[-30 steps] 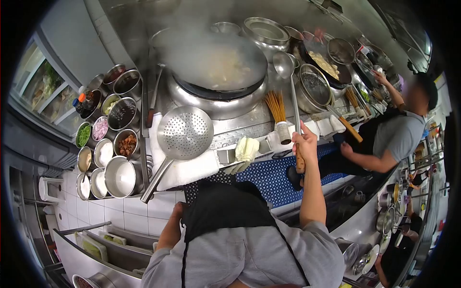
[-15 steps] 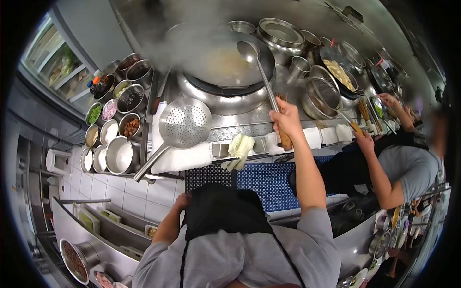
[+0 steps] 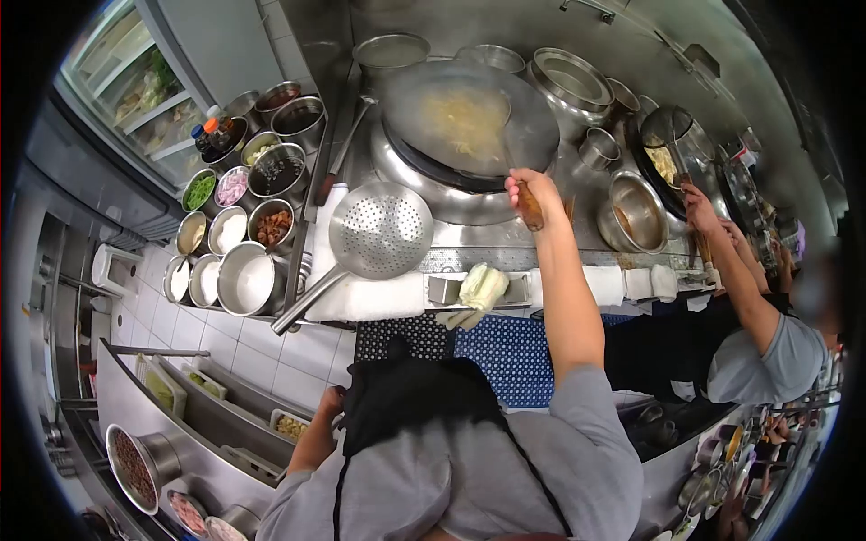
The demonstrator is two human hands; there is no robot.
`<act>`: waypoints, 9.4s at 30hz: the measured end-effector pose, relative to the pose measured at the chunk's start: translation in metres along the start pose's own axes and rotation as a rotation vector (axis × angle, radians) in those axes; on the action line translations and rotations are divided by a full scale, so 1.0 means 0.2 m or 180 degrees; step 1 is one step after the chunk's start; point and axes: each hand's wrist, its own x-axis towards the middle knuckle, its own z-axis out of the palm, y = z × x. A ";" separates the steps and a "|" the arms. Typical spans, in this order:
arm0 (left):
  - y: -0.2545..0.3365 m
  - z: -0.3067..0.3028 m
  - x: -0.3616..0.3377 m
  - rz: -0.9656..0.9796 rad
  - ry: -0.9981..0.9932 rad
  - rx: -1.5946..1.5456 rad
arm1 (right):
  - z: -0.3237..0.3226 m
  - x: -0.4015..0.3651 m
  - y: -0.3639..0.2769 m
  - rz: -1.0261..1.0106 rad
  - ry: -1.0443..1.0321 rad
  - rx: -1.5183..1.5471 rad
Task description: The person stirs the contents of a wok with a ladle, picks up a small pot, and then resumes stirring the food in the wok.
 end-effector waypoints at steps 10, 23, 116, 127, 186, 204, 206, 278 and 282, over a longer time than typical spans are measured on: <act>-0.08 -0.19 0.69 0.1415 -0.0123 0.1221 | 0.15 -0.10 0.11 0.0835 -0.1047 0.2803; 0.01 -0.15 0.86 0.1435 -0.0406 0.1134 | 0.05 -0.30 0.19 0.0321 -0.1715 0.2521; 1.29 0.41 0.60 0.2656 -0.2059 0.3083 | -1.05 -1.99 2.56 0.1704 0.3061 -0.0972; 1.05 0.54 1.17 0.2924 -0.2636 0.2887 | -0.88 -1.95 2.67 0.1528 0.3367 -0.1825; 2.27 1.84 -1.68 0.2825 -0.4641 0.0811 | -1.03 -2.93 1.37 0.1197 0.6450 -0.3850; 2.31 1.46 -1.48 0.1759 -0.4895 0.0495 | -1.03 -3.03 1.45 -0.1025 0.6150 -0.1055; 2.33 1.46 -1.50 0.1618 -0.4787 0.0699 | -1.08 -3.03 1.49 -0.0786 0.5941 -0.0891; 1.66 -0.98 0.04 0.1177 0.0892 -0.3427 | 0.38 -0.53 0.60 -0.2994 0.0011 -0.3355; 1.64 -0.95 0.12 0.1114 0.0997 -0.3431 | 0.21 -0.54 0.32 -0.3701 0.0686 -0.4296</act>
